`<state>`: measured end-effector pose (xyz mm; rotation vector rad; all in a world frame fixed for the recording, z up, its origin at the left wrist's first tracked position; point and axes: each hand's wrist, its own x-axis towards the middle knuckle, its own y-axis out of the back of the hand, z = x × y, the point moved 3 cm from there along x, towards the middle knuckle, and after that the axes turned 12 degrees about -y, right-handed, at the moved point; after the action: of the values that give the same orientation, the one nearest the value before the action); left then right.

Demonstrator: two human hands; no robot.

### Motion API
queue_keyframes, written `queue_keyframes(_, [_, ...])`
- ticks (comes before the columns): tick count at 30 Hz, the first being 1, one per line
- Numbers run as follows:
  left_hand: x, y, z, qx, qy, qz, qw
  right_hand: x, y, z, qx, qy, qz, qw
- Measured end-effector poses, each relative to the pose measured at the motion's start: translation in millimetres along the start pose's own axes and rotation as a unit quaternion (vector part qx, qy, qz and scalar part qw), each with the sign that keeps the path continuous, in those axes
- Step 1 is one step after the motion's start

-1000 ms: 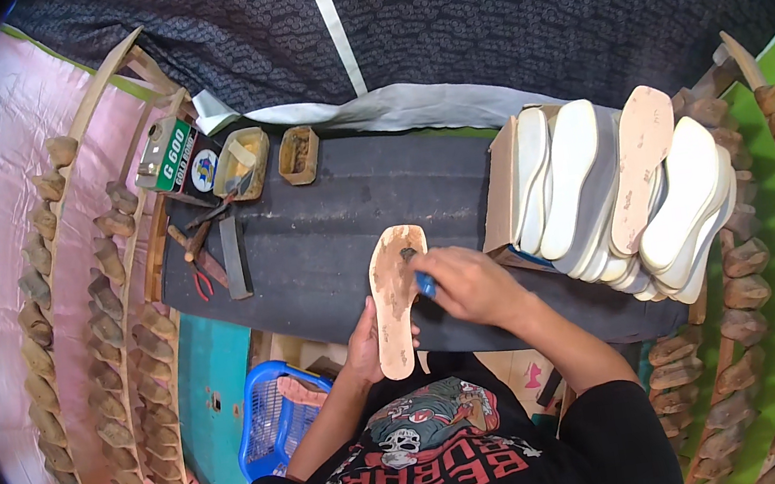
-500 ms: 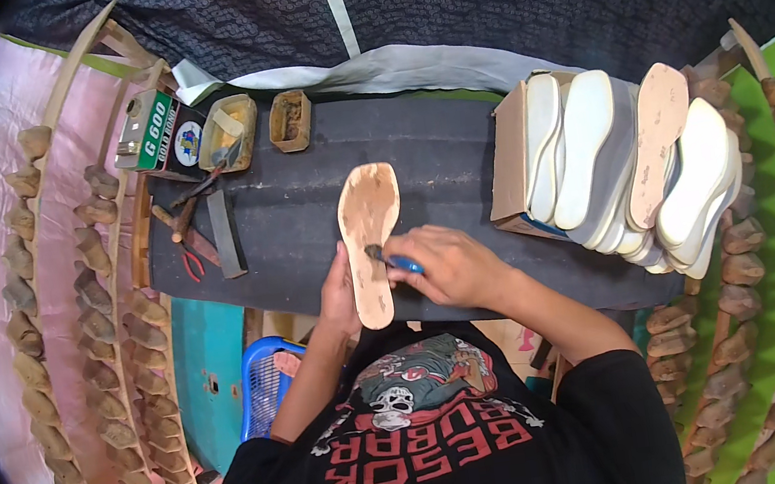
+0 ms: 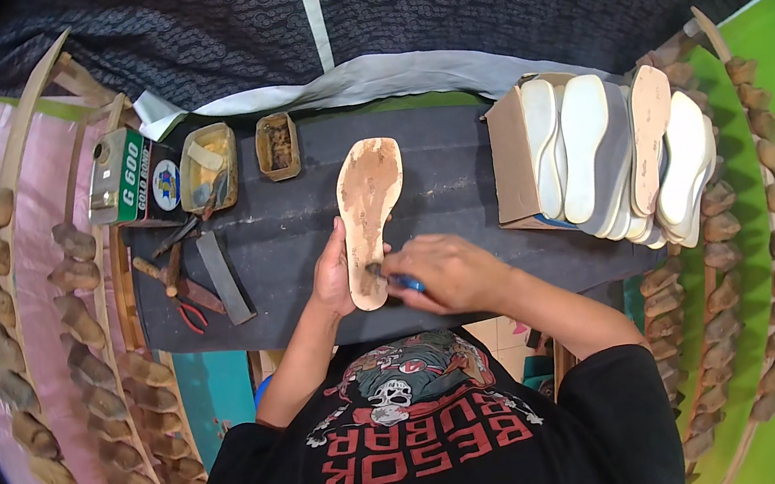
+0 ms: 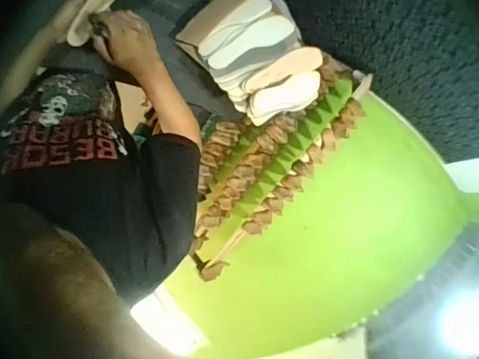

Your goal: Applying adhesive or primer to shoe outsoles and insoles using a brush.

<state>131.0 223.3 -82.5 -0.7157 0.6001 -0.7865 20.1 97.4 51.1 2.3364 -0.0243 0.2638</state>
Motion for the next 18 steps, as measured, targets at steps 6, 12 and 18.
queue_keyframes(6, [4.0, 11.8, 7.9, 0.044, 0.076, -0.022, 0.996, 24.7, 33.0, 22.7, -0.112, -0.047, 0.186, 0.975])
queue_keyframes(12, [5.4, 11.7, 10.9, 0.035, 0.087, -0.066, 0.993, 19.0, 27.4, 12.4, -0.121, -0.062, 0.203, 0.970])
queue_keyframes(18, [12.0, 14.9, 9.5, 0.014, 0.092, -0.108, 0.990, 8.5, 25.1, 7.6, -0.051, -0.148, 0.215, 0.964])
